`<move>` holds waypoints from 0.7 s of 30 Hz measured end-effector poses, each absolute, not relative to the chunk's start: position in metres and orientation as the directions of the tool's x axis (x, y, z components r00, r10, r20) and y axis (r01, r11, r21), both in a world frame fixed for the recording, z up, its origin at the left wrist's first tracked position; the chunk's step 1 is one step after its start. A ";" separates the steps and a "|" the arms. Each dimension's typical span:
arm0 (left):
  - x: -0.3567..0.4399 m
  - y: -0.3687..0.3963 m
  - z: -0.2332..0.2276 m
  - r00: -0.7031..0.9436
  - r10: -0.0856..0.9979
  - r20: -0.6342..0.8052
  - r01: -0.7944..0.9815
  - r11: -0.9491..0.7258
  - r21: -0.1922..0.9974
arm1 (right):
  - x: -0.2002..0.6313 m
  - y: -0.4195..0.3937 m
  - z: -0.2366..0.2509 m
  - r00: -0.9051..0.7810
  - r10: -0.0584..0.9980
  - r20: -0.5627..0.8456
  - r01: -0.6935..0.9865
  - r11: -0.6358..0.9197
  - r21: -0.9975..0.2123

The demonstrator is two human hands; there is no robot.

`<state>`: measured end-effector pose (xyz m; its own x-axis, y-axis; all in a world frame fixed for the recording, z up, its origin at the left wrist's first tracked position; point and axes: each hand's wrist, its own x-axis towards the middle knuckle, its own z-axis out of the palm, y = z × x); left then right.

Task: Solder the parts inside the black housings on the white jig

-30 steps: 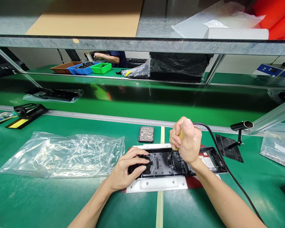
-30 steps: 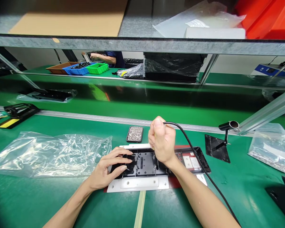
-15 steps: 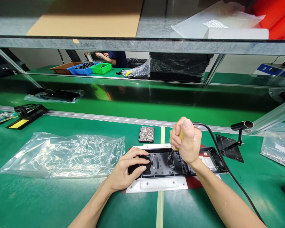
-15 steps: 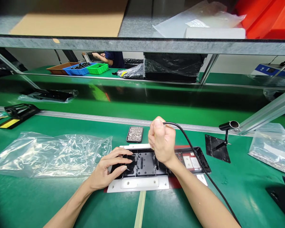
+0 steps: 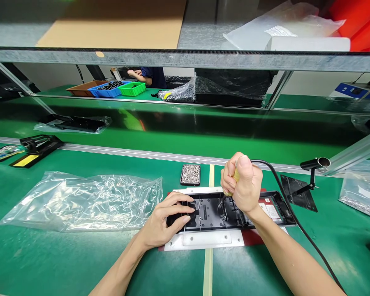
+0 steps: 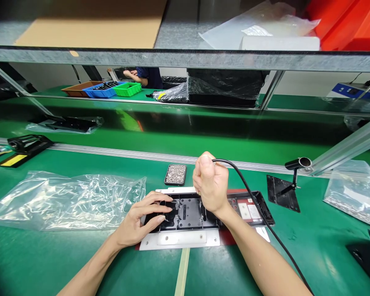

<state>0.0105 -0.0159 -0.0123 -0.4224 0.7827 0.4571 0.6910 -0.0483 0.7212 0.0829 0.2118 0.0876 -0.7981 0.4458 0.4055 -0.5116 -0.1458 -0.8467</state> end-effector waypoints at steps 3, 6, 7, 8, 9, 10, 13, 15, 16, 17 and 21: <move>0.011 -0.016 -0.012 -0.423 0.782 0.457 0.694 -0.044 0.718 | 0.082 0.212 0.087 -0.799 0.448 0.401 -0.508 -0.147 -0.849; 0.011 -0.016 -0.012 -0.421 0.782 0.459 0.700 -0.042 0.713 | 0.082 0.213 0.087 -0.798 0.452 0.398 -0.507 -0.146 -0.850; 0.011 -0.015 -0.012 -0.420 0.782 0.460 0.701 -0.042 0.712 | 0.083 0.213 0.087 -0.798 0.452 0.397 -0.506 -0.145 -0.851; 0.011 -0.015 -0.012 -0.422 0.782 0.459 0.700 -0.041 0.713 | 0.083 0.213 0.086 -0.798 0.453 0.396 -0.504 -0.144 -0.851; 0.011 -0.015 -0.012 -0.423 0.782 0.458 0.698 -0.040 0.715 | 0.083 0.213 0.086 -0.799 0.455 0.395 -0.502 -0.142 -0.853; 0.011 -0.015 -0.012 -0.425 0.782 0.456 0.696 -0.040 0.717 | 0.083 0.213 0.087 -0.800 0.456 0.391 -0.499 -0.141 -0.855; 0.011 -0.016 -0.012 -0.429 0.784 0.449 0.689 -0.038 0.724 | 0.083 0.212 0.087 -0.800 0.461 0.384 -0.492 -0.137 -0.860; 0.011 -0.016 -0.013 -0.430 0.784 0.448 0.687 -0.039 0.726 | 0.083 0.212 0.088 -0.799 0.461 0.385 -0.492 -0.136 -0.860; 0.011 -0.016 -0.013 -0.429 0.784 0.449 0.686 -0.040 0.727 | 0.083 0.212 0.088 -0.799 0.461 0.387 -0.494 -0.135 -0.859; 0.011 -0.016 -0.013 -0.429 0.784 0.449 0.685 -0.042 0.728 | 0.083 0.212 0.088 -0.799 0.460 0.388 -0.495 -0.135 -0.859; 0.011 -0.016 -0.014 -0.436 0.784 0.442 0.679 -0.036 0.733 | 0.082 0.212 0.088 -0.799 0.463 0.385 -0.491 -0.132 -0.861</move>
<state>0.0105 -0.0162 -0.0136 -0.4356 0.7842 0.4419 0.6789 -0.0362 0.7334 0.0824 0.2122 0.0880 -0.7987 0.4627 0.3847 -0.4914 -0.1324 -0.8608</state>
